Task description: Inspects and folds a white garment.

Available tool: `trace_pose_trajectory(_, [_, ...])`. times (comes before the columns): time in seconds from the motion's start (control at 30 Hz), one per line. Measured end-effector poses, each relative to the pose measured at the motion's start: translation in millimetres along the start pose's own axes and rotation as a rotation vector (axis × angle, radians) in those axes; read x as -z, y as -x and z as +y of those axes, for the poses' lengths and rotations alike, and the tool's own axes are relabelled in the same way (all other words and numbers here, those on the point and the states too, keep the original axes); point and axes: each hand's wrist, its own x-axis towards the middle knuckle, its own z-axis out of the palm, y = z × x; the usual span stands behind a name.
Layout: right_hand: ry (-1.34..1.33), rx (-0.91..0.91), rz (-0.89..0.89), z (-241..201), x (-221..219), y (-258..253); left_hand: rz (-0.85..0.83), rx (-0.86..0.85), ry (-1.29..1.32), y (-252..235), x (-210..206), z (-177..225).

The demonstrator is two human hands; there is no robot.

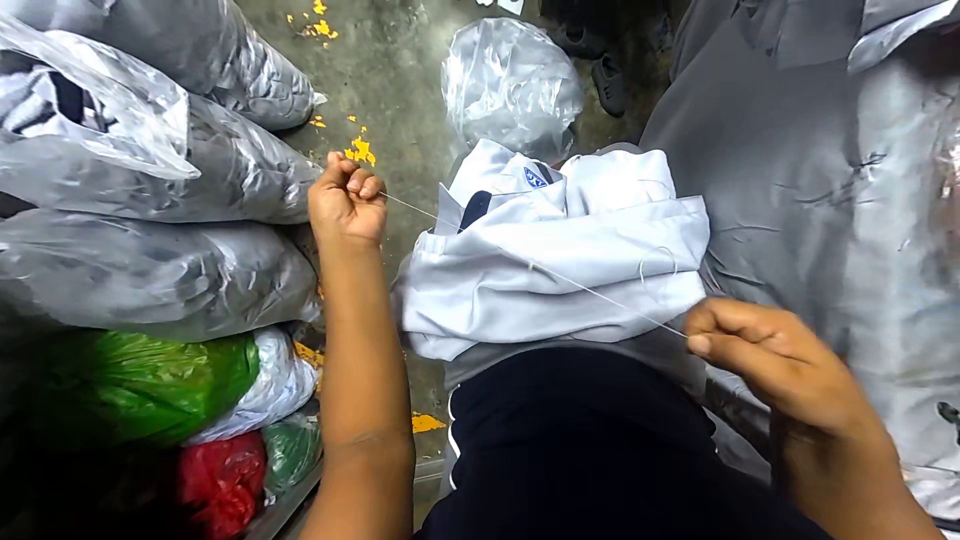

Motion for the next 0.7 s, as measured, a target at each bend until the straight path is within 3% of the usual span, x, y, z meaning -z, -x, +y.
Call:
trace_pose_trajectory(0.2, [-0.099, 0.006, 0.037, -2.1, 23.3, 17.5, 0.036, 0.073, -0.075, -17.1, 8.0, -7.4])
trace_pose_trajectory(0.3, [0.016, 0.03, 0.12, -0.5, 36.2, 21.8, 0.093, 0.064, -0.032, -19.0, 18.7, -7.4])
trace_pose_trajectory(0.4, [0.41, -0.131, 0.291, 8.5, 45.6, 20.9, 0.162, 0.035, 0.029, -22.4, 29.4, -6.6])
trace_pose_trajectory(0.47, [0.793, -0.377, 0.223, 15.2, 51.7, 19.1, 0.157, 0.016, 0.039, -21.5, 33.6, -6.2])
trace_pose_trajectory(0.53, [0.904, -0.618, 0.074, 21.3, 52.9, 14.7, 0.112, 0.005, -0.029, -14.0, 32.0, -6.5])
trace_pose_trajectory(0.6, [0.935, -0.749, 0.012, 20.8, 48.5, 9.0, 0.027, 0.002, -0.189, -2.4, 27.1, -8.9])
trace_pose_trajectory(0.7, [0.958, -0.66, 0.08, 3.3, 42.7, 4.2, -0.24, -0.009, -0.621, 17.1, 18.6, -11.3])
